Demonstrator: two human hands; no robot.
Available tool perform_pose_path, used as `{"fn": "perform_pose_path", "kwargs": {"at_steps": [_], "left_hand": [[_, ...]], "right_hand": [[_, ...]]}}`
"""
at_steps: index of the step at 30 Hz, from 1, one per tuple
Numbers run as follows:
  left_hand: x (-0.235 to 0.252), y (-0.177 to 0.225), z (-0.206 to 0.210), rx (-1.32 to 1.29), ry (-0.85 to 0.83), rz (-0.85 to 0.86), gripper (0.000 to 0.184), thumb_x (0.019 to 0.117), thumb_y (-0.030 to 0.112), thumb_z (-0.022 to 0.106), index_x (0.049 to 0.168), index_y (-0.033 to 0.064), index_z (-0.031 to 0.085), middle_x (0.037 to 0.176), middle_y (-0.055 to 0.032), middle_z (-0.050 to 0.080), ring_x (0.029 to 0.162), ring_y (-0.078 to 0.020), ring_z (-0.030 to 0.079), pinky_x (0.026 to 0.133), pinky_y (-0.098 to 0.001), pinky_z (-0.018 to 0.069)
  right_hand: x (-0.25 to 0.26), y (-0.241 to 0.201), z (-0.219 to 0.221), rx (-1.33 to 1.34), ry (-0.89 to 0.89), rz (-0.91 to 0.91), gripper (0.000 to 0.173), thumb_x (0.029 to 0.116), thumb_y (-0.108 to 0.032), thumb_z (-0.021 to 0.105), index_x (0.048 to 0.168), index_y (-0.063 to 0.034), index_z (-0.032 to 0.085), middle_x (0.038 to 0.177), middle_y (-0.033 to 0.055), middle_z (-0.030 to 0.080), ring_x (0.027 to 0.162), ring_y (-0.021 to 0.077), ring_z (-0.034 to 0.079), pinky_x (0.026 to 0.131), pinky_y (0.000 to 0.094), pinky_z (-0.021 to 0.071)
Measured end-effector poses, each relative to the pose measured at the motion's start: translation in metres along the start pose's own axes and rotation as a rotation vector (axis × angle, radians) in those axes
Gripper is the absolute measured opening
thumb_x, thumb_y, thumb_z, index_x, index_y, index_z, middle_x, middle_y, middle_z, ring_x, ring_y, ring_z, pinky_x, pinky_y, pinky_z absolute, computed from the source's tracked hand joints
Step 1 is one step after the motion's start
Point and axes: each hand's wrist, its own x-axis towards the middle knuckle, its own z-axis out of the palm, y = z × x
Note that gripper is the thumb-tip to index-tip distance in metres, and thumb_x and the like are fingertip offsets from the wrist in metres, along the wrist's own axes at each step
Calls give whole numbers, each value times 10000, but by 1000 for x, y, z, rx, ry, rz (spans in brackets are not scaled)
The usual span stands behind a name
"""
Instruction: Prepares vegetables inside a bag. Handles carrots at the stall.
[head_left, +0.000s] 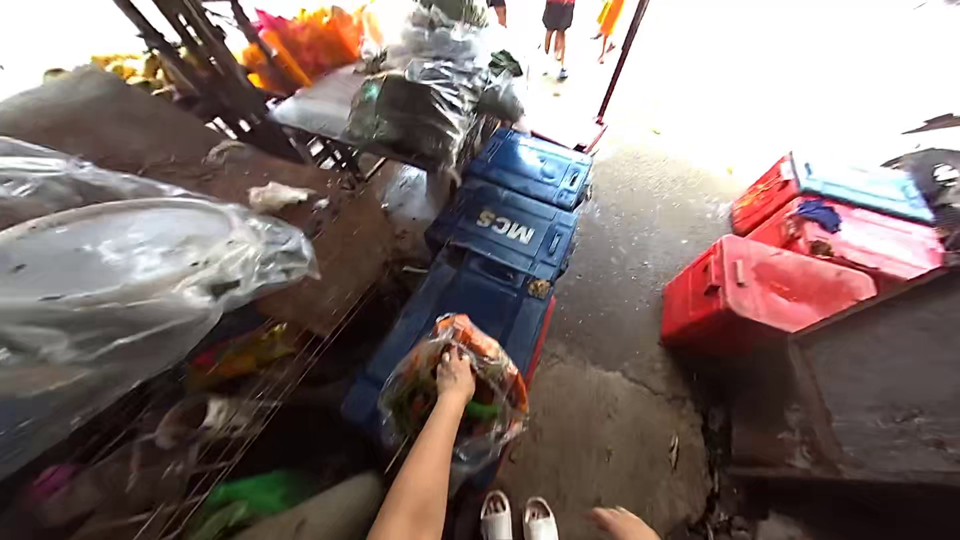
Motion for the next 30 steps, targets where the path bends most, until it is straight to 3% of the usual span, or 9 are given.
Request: {"fn": "perform_pose_path", "kwargs": {"at_steps": [3, 5, 8, 12, 16, 20, 24, 26, 30], "left_hand": [[-6, 2, 11, 50, -11, -37, 570, 943, 75, 617, 1491, 2, 478, 1630, -267, 274, 1489, -451, 300, 1170, -584, 340], [-15, -1, 17, 45, 57, -33, 597, 917, -10, 611, 1498, 37, 484, 1593, -256, 338, 1453, -445, 356, 1141, -575, 373], [-32, -15, 23, -59, 146, -20, 667, 869, -11, 652, 1506, 90, 482, 1557, -164, 441, 1442, -392, 389, 1133, -586, 346], [-65, -40, 26, -444, 511, -24, 600, 809, 55, 797, 1374, 46, 595, 1346, -158, 642, 1356, -390, 502, 1122, -646, 301], [-82, -62, 20, -725, 792, -2, 672, 740, 60, 836, 1358, -9, 580, 1370, -206, 618, 1346, -471, 489, 1081, -723, 320], [-101, -72, 3, -780, 828, 84, 631, 723, 39, 836, 1292, -70, 587, 1539, -325, 390, 1421, -506, 387, 1106, -698, 328], [-125, -71, -14, -811, 831, 163, 633, 730, -20, 785, 1323, -71, 572, 1383, -282, 560, 1295, -451, 535, 1063, -657, 412], [-140, -67, -27, -857, 818, 208, 625, 770, -17, 761, 1351, -77, 540, 1292, -234, 639, 1224, -358, 615, 1061, -548, 474], [-173, -56, -53, -1068, 740, 256, 611, 865, 81, 753, 1396, -68, 489, 1295, -215, 631, 1192, -238, 643, 1025, -370, 539]], "right_hand": [[95, -76, -2, -159, 102, -214, 425, 994, -231, 612, 1404, -122, 611, 1332, 151, 662, 1288, 357, 584, 1101, 568, 435], [146, -123, -4, -291, 127, -277, 453, 989, -147, 582, 1429, -42, 551, 1436, 188, 577, 1342, 373, 535, 1107, 568, 422], [195, -174, -3, -435, 175, -274, 542, 969, -11, 561, 1487, 82, 432, 1506, 298, 460, 1358, 438, 501, 1092, 567, 432], [228, -196, 3, -420, 139, -184, 491, 990, -4, 527, 1471, 59, 450, 1399, 302, 550, 1340, 447, 508, 1111, 572, 401], [231, -201, -6, -411, 41, -154, 441, 963, -53, 592, 1392, 31, 536, 1345, 266, 602, 1345, 426, 502, 1144, 561, 354], [214, -207, -12, -424, 65, -145, 394, 988, -84, 564, 1354, 62, 551, 1386, 283, 558, 1359, 424, 489, 1141, 557, 363], [162, -206, -29, -432, 92, -105, 401, 947, -49, 585, 1332, 61, 555, 1347, 271, 583, 1312, 408, 532, 1131, 564, 370], [131, -201, -41, -388, 98, -40, 428, 951, -172, 601, 1331, 23, 573, 1303, 234, 630, 1282, 379, 563, 1137, 559, 359], [70, -182, -67, -223, 89, 107, 573, 987, -531, 517, 1290, -57, 629, 1231, 180, 686, 1216, 346, 620, 1076, 555, 415]]}}
